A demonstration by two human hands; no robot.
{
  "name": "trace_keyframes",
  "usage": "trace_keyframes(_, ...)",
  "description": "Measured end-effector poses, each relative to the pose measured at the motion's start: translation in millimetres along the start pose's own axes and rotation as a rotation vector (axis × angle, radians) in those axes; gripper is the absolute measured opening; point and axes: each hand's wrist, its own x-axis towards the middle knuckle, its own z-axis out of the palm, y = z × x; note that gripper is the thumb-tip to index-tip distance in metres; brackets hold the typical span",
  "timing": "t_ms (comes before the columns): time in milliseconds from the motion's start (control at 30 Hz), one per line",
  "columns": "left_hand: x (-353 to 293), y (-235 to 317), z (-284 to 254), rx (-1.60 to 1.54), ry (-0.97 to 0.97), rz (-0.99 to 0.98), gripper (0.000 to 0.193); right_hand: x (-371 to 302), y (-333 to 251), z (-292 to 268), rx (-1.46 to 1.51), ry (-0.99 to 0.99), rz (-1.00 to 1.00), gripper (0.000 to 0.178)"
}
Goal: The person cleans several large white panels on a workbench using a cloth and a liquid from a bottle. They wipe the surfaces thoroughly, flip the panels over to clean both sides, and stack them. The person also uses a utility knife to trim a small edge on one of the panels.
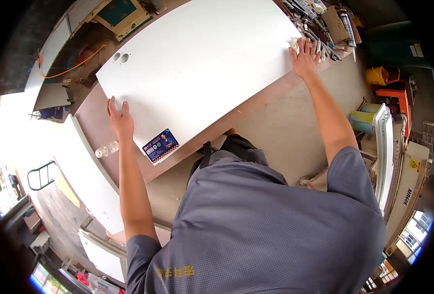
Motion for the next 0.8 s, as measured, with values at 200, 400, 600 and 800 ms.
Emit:
trace_keyframes(200, 11.6, -14.9, 11.0, -0.308, 0.198, -0.141, 0.057, -151.2, -286.8, -89.3, 0.514, -0.006, -0.893, 0.078)
trace_keyframes(400, 9.9, -22.7, 17.1, -0.531, 0.339, -0.308, 0.063, -131.4, -354.9, -87.8, 0.477, -0.056, -1.067, 0.084)
trace_keyframes(600, 7.4, -20.9, 20.1, -0.578, 0.328, -0.271, 0.063, 38.5, -245.4, -34.3, 0.226, 0.113, -0.285, 0.082)
trace_keyframes(800, 10.7, -25.7, 19.7, -0.322, 0.325, -0.224, 0.065, -182.1, -404.5, -111.0, 0.497, -0.098, -1.256, 0.084)
